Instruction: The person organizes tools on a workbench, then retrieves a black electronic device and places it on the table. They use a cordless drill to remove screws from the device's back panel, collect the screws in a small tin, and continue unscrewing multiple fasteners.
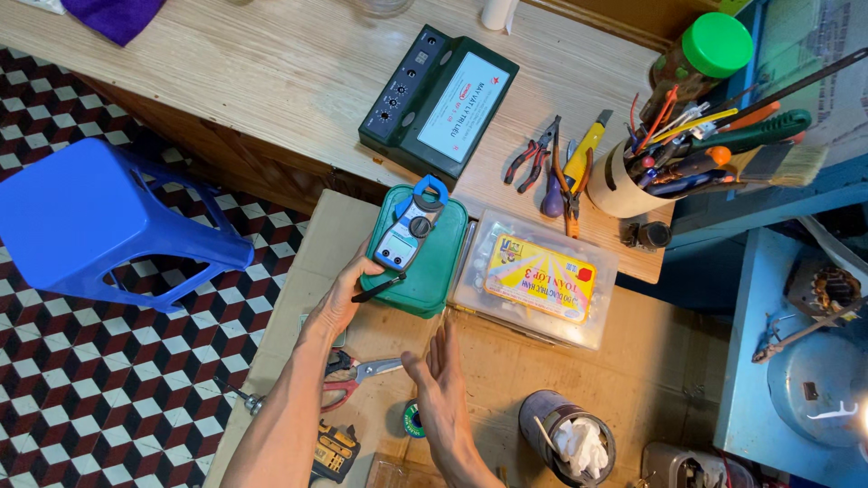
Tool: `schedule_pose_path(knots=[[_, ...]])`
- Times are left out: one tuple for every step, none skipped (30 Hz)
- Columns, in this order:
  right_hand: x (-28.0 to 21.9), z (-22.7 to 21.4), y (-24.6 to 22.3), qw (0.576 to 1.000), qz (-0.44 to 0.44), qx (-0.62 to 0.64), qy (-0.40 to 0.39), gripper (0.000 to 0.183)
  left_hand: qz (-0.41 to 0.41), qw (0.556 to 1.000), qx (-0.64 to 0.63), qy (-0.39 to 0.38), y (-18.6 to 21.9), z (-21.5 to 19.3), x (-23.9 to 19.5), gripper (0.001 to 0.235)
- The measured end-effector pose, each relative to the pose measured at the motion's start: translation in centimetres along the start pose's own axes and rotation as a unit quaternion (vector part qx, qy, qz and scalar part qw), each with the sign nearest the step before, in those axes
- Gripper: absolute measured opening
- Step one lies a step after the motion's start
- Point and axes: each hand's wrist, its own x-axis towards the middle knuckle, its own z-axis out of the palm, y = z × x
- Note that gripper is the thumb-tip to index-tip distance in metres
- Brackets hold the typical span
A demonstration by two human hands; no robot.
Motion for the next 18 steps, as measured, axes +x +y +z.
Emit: schedule_pose_path(knots=[[-0.7, -0.5, 0.3, 0.999, 0.033, 0.007, 0.007, 0.092, 0.000, 1.000, 0.007, 0.000, -0.1, 0.2, 0.0, 0.085], [-1.5, -1.1, 0.6, 0.998, 0.066, 0.013, 0.012, 0.092, 0.001, 1.000, 0.015, 0.003, -0.1, 0.4, 0.2, 0.085], [-2.1, -1.6, 1.0, 0.995, 0.099, 0.019, 0.016, 0.092, 0.003, 1.000, 0.022, 0.005, -0.2, 0.6, 0.3, 0.085], [-2.6, -2.0, 1.4, 0.997, 0.073, 0.036, 0.007, 0.093, 0.005, 1.000, 0.026, 0.000, -0.4, 0.8, 0.4, 0.085], [-3.1, -2.3, 1.9, 0.997, 0.048, 0.053, -0.002, 0.094, 0.007, 1.000, 0.030, -0.005, -0.7, 1.1, 0.6, 0.085], [-3.3, -2.7, 2.2, 0.997, 0.020, 0.068, -0.011, 0.095, 0.011, 0.999, 0.033, -0.011, -0.9, 1.4, 0.9, 0.085], [-3.6, -3.3, 2.4, 0.998, 0.026, 0.062, -0.010, 0.095, 0.013, 1.000, 0.017, -0.017, -1.2, 1.8, 1.0, 0.084], [-4.0, -4.0, 2.6, 0.998, 0.031, 0.058, -0.007, 0.094, 0.015, 1.000, 0.002, -0.024, -1.5, 2.2, 1.2, 0.084], [-4.4, -4.8, 2.8, 0.998, 0.036, 0.053, -0.003, 0.094, 0.016, 0.999, -0.014, -0.032, -1.7, 2.7, 1.5, 0.084], [-4.9, -5.8, 2.9, 0.998, 0.011, 0.053, -0.028, 0.089, 0.012, 0.999, -0.018, -0.030, -1.9, 2.9, 1.6, 0.084], [-5.5, -7.0, 2.9, 0.997, -0.014, 0.051, -0.054, 0.084, 0.008, 0.999, -0.023, -0.028, -1.9, 2.9, 1.5, 0.083], [-6.2, -8.4, 2.9, 0.995, -0.040, 0.052, -0.076, 0.080, 0.002, 0.999, -0.025, -0.029, -1.9, 3.2, 1.4, 0.083], [-6.9, -10.5, 2.4, 0.999, -0.046, 0.020, -0.010, 0.075, -0.008, 1.000, -0.017, -0.021, -2.1, 3.5, 1.1, 0.083], [-6.6, -12.9, 1.3, 0.997, -0.055, -0.010, 0.051, 0.070, -0.011, 1.000, -0.007, -0.009, -1.8, 3.5, 0.8, 0.083], [-5.3, -15.8, -0.3, 0.986, -0.084, -0.050, 0.135, 0.064, -0.014, 1.000, 0.003, 0.003, -1.5, 3.6, 0.6, 0.083], [-4.0, -18.5, -1.6, 0.967, -0.103, -0.088, 0.217, 0.060, -0.014, 0.999, 0.020, 0.024, -1.6, 3.3, 0.1, 0.083], [-2.2, -20.9, -2.7, 0.950, -0.129, -0.092, 0.269, 0.057, -0.014, 0.998, 0.038, 0.044, -1.8, 3.0, -0.4, 0.083], [0.3, -23.2, -4.0, 0.935, -0.140, -0.106, 0.309, 0.061, -0.012, 0.996, 0.055, 0.063, -2.0, 3.0, -0.5, 0.083]])
